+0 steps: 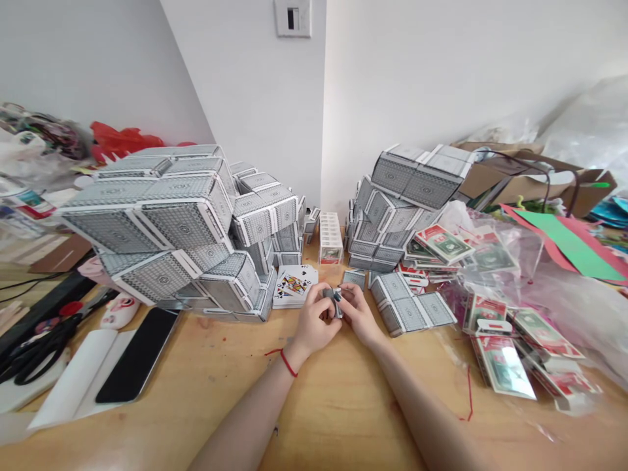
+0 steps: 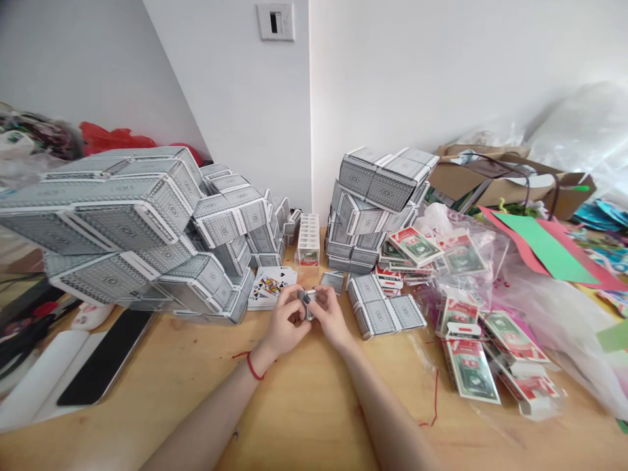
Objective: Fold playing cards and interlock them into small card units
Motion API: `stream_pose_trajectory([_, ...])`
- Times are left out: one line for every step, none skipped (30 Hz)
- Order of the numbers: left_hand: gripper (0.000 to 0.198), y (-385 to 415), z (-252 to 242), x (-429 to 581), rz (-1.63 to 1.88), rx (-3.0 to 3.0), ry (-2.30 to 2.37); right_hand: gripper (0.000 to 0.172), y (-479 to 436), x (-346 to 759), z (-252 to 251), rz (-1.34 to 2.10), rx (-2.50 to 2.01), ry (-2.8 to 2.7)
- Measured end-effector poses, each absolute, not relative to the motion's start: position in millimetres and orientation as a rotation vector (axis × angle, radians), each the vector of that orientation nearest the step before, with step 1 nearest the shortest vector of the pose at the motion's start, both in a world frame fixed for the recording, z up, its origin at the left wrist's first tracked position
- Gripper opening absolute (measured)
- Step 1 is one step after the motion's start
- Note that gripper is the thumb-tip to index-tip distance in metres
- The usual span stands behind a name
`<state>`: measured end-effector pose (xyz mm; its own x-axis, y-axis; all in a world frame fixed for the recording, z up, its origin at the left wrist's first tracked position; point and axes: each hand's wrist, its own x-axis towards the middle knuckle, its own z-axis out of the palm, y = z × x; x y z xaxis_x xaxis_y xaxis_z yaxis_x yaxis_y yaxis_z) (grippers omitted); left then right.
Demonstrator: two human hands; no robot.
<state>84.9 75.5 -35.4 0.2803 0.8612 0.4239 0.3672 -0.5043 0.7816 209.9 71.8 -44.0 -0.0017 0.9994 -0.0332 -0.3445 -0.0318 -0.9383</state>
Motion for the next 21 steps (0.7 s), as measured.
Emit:
stream_pose_trajectory([0.016, 75.4, -34.8, 85.0, 1.171, 2.002, 1.099, 0.033, 71.7, 209.8, -44.0, 1.405, -0.952, -0.921])
stream_pose_trajectory([0.016, 75.2, -34.2, 85.0, 1.170, 2.001, 1.101, 0.033, 71.7, 209.8, -43.8, 1.431, -0.933, -0.915])
stream_pose_trajectory([0.016, 75.0, -33.7, 84.9, 1.171, 2.003, 1.103, 0.034, 71.7, 209.7, -43.5, 1.450, -0.920, -0.909])
stream_pose_trajectory([0.016, 74.9, -33.3, 84.8, 1.175, 2.005, 1.103, 0.034, 71.7, 209.5, -43.3, 1.463, -0.911, -0.904])
stream_pose_trajectory([0.016, 74.9, -33.0, 84.7, 1.181, 2.007, 1.102, 0.034, 71.8, 209.4, -43.1, 1.470, -0.907, -0.898])
stream_pose_trajectory([0.016, 74.9, -32.8, 84.5, 1.188, 2.006, 1.099, 0.034, 71.9, 209.3, -43.0, 1.470, -0.908, -0.894])
stream_pose_trajectory([0.017, 74.9, -32.8, 84.3, 1.191, 2.004, 1.095, 0.034, 72.1, 209.1, -43.2, 1.466, -0.909, -0.890])
stream_pose_trajectory([0.017, 75.0, -32.8, 84.0, 1.192, 2.001, 1.093, 0.034, 72.3, 209.0, -43.6, 1.461, -0.909, -0.885])
stream_pose_trajectory([0.017, 75.1, -32.9, 83.8, 1.188, 1.998, 1.091, 0.034, 72.6, 208.9, -44.2, 1.456, -0.909, -0.882])
stream_pose_trajectory([0.017, 75.2, -33.0, 83.7, 1.183, 1.996, 1.090, 0.034, 72.8, 208.9, -44.9, 1.451, -0.910, -0.879])
stream_pose_trajectory([0.017, 75.3, -33.1, 83.6, 1.180, 1.996, 1.089, 0.035, 73.1, 208.9, -45.8, 1.446, -0.911, -0.878])
stream_pose_trajectory([0.017, 75.3, -33.2, 83.5, 1.182, 1.998, 1.088, 0.035, 73.3, 209.0, -46.6, 1.442, -0.915, -0.879])
stream_pose_trajectory([0.017, 75.3, -33.1, 83.5, 1.186, 2.002, 1.085, 0.035, 73.6, 209.0, -47.4, 1.437, -0.922, -0.881])
stream_pose_trajectory([0.017, 75.3, -33.0, 83.6, 1.193, 2.005, 1.082, 0.035, 73.8, 209.0, -48.0, 1.430, -0.932, -0.883])
stream_pose_trajectory([0.018, 75.3, -32.8, 83.7, 1.199, 2.007, 1.077, 0.036, 74.0, 208.9, -48.3, 1.424, -0.943, -0.888])
stream_pose_trajectory([0.018, 75.3, -32.5, 83.8, 1.203, 2.009, 1.071, 0.036, 74.2, 208.7, -48.5, 1.416, -0.954, -0.894])
stream_pose_trajectory([0.018, 75.3, -32.2, 83.9, 1.206, 2.011, 1.065, 0.037, 74.3, 208.5, -48.3, 1.408, -0.964, -0.901])
stream_pose_trajectory([0.018, 75.3, -31.9, 84.1, 1.207, 2.013, 1.061, 0.037, 74.4, 208.3, -48.0, 1.398, -0.972, -0.908])
stream_pose_trajectory([0.019, 75.3, -31.7, 84.2, 1.207, 2.016, 1.059, 0.038, 74.4, 208.0, -47.4, 1.388, -0.978, -0.914])
stream_pose_trajectory([0.019, 75.3, -31.6, 84.3, 1.205, 2.021, 1.058, 0.039, 74.4, 207.7, -46.7, 1.381, -0.983, -0.918])
stream_pose_trajectory([0.019, 75.3, -31.5, 84.4, 1.201, 2.024, 1.059, 0.041, 74.3, 207.4, -45.9, 1.373, -0.986, -0.918])
